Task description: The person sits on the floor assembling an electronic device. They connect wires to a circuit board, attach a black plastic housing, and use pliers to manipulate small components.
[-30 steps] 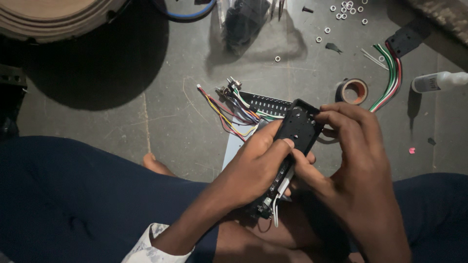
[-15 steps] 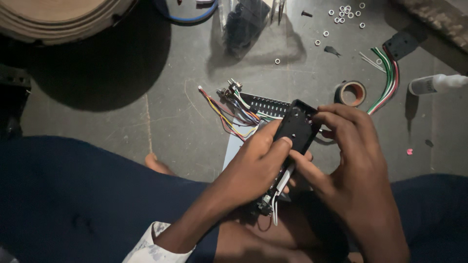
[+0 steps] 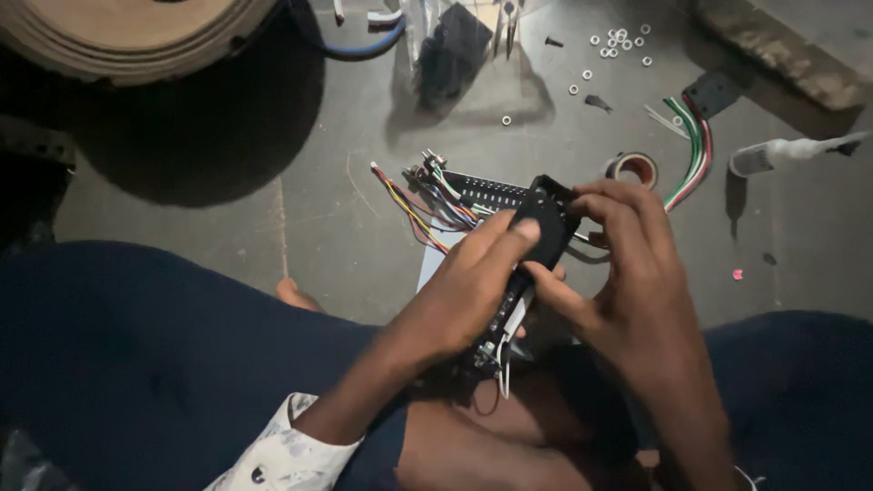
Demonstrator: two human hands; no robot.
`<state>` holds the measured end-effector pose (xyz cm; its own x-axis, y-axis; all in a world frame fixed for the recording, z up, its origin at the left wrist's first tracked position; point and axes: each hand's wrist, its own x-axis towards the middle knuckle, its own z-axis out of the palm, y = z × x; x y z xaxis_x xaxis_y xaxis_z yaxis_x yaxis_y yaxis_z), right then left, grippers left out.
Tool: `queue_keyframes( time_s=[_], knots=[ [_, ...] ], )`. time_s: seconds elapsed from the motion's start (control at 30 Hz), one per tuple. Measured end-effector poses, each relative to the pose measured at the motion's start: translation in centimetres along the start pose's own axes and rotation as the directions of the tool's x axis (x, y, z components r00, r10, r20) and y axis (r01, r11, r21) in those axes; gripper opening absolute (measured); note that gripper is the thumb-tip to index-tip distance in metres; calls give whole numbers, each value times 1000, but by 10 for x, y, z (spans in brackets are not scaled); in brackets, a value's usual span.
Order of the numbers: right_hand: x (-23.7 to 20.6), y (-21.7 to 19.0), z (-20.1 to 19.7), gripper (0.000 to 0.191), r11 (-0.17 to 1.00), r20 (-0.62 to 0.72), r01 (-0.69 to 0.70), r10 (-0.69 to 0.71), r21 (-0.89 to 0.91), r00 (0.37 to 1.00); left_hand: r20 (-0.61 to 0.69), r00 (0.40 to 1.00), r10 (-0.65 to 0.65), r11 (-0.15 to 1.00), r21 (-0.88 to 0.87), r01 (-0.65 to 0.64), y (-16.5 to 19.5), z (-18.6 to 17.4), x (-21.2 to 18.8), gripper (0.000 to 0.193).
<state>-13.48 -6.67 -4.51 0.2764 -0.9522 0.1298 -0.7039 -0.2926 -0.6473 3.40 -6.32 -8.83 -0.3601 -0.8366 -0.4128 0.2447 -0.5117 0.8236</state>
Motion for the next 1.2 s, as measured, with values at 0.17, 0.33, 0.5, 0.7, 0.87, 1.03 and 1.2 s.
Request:
queue_keyframes(
  time_s=[0.17, 0.33, 0.5, 0.7, 0.87, 1.03, 1.2],
  knots=[
    [-29, -36, -23, 61, 996, -89, 78, -82, -42, 993, -29, 1000, 4, 996, 93, -1, 9, 6, -40, 69],
    [-63, -70, -46, 60, 993, -136, 105, -111, -50, 984, -246, 903, 351, 767, 629, -128, 38, -25, -69, 56],
    [-90, -83, -58, 59, 996, -124, 75, -81, -48, 989, -666, 743, 67, 847, 432, 311, 61, -72, -114, 46],
    [-100, -95, -55, 60, 992, -105, 90, -99, -87, 990, -780, 581, 235, 579, 592, 560, 51, -90, -111, 45],
    [-99, -101, -50, 58, 990, -96, 110, -119, -92, 988, -687, 456, 566, 379, 708, 596, 55, -78, -122, 43],
    [-87, -99, -32, 58, 997, -51, 80, -79, 12, 996, -460, 751, 474, 659, 751, 45, 59, -58, -130, 30],
    [-59, -106, 5, 60, 991, -47, 136, -136, 4, 990, -176, 956, 236, 848, 518, -114, 52, -59, -121, 28]
  ],
)
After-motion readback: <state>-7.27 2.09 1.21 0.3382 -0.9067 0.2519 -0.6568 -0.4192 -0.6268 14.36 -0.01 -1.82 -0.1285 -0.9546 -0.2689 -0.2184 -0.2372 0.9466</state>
